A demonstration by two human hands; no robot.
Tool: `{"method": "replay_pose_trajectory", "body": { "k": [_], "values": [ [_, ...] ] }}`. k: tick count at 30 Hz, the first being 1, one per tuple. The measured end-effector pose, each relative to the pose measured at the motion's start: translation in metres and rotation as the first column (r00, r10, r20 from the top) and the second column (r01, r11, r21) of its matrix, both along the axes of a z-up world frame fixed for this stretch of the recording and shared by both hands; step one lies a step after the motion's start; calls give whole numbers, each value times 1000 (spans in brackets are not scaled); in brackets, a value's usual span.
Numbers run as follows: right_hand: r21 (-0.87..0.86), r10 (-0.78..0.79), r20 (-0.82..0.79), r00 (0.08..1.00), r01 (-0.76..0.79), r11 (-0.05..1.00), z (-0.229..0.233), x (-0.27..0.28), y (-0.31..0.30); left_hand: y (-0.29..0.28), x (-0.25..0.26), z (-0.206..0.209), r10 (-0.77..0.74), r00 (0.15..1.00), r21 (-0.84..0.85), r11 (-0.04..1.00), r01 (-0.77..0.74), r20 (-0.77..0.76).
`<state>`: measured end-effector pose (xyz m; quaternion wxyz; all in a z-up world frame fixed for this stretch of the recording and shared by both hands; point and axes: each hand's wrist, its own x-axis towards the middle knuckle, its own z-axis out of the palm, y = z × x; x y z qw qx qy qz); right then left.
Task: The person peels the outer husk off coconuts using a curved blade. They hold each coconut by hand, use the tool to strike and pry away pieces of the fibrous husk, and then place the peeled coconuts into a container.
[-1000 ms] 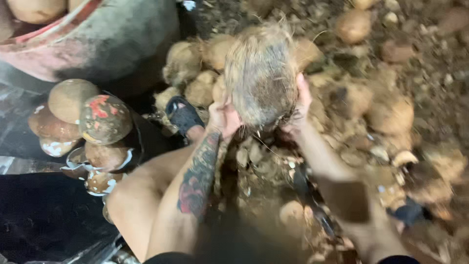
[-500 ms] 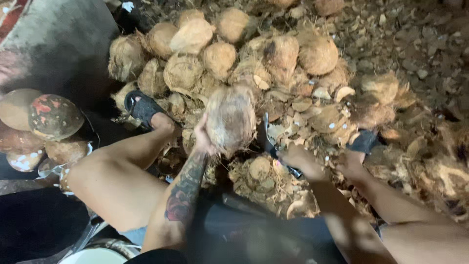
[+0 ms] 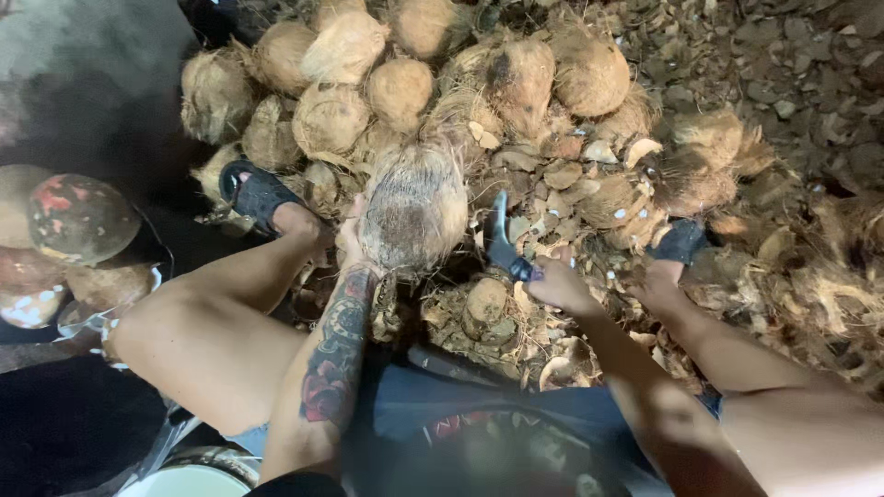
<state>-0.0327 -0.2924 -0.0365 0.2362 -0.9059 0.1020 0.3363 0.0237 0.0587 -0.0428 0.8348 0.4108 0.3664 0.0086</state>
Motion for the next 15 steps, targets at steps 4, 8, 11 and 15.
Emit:
{"method": "replay_pose_trajectory", "body": {
  "k": [4,8,11,15],
  "values": [
    [218,-75,118,990,48,975,57,3,3,0,-5,-39,23,983,-316,948,36,180],
    [394,-296,-48,954,290,872,33,-13,-1,0,4,-38,31,967,-478,873,97,252],
    [838,-523,-11,852,293,460,15,-28,5,-8,-1,2,39,956,-424,901,93,292],
    [815,-510,-20,860,310,490,103,-41,44,-12,-12,28,-38,972,-508,848,154,232]
  ]
}}
